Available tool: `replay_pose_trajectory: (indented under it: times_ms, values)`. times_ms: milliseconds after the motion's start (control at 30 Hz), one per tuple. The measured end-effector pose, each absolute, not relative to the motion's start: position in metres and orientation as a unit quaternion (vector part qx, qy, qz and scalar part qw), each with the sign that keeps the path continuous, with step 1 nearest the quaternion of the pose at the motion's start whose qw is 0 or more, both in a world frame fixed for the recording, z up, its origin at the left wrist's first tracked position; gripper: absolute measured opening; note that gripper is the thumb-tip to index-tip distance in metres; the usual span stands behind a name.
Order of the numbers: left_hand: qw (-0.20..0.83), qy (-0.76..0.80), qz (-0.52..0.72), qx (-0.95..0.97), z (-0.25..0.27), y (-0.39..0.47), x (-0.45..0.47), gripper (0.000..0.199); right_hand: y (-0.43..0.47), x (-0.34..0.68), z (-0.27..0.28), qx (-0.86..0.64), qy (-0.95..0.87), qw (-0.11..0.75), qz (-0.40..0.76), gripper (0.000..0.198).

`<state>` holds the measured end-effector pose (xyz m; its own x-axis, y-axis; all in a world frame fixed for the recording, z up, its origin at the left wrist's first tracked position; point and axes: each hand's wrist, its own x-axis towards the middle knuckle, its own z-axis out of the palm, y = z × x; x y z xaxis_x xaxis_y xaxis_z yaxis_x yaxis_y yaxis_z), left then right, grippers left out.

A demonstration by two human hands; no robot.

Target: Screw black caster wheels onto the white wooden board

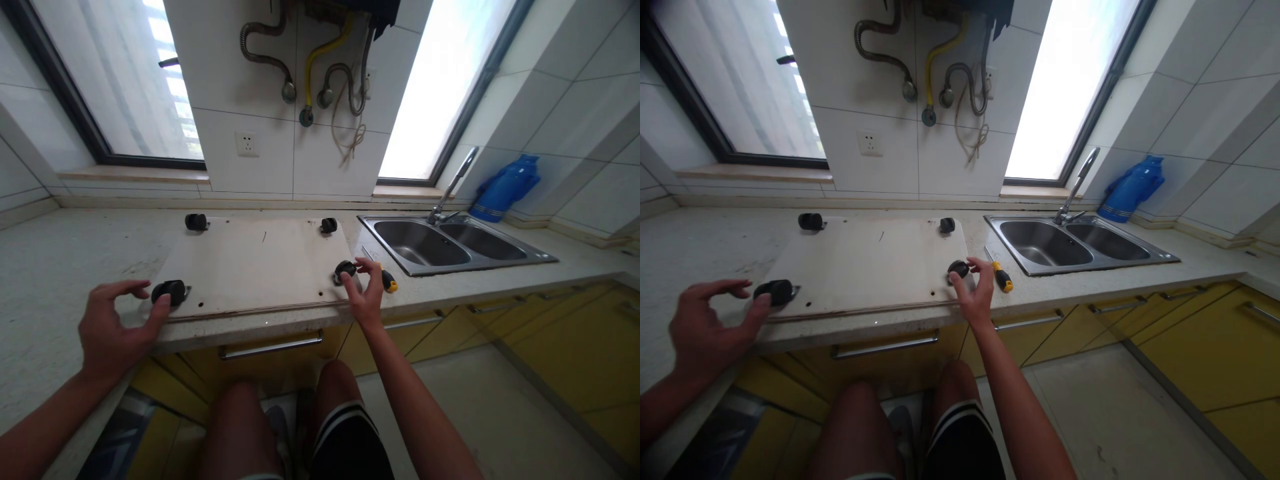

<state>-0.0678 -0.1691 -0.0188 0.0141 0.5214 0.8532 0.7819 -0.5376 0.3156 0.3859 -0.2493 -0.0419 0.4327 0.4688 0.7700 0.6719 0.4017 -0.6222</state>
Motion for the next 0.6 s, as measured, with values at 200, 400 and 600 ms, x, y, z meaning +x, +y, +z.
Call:
replay_pose_trajectory:
  times_ms: [200, 400, 600]
  values:
    - [0.155, -0.425, -0.486, -0.748, -0.020, -0.159, -0.070, 0.037, -0.253, 0.387, -0.038, -0.516, -0.552, 0.652, -0.069, 0.038]
    - [0.165, -0.404, -0.488, -0.756, -0.019, -0.159, -0.072, 0.027, -0.253, 0.391, -0.042, -0.497, -0.543, 0.674, -0.059, 0.041]
    - [0.080, -0.425, -0.439, -0.787, -0.024, -0.154, -0.072, 0.048, -0.250, 0.395, -0.042, -0.492, -0.577, 0.652, 0.014, 0.047]
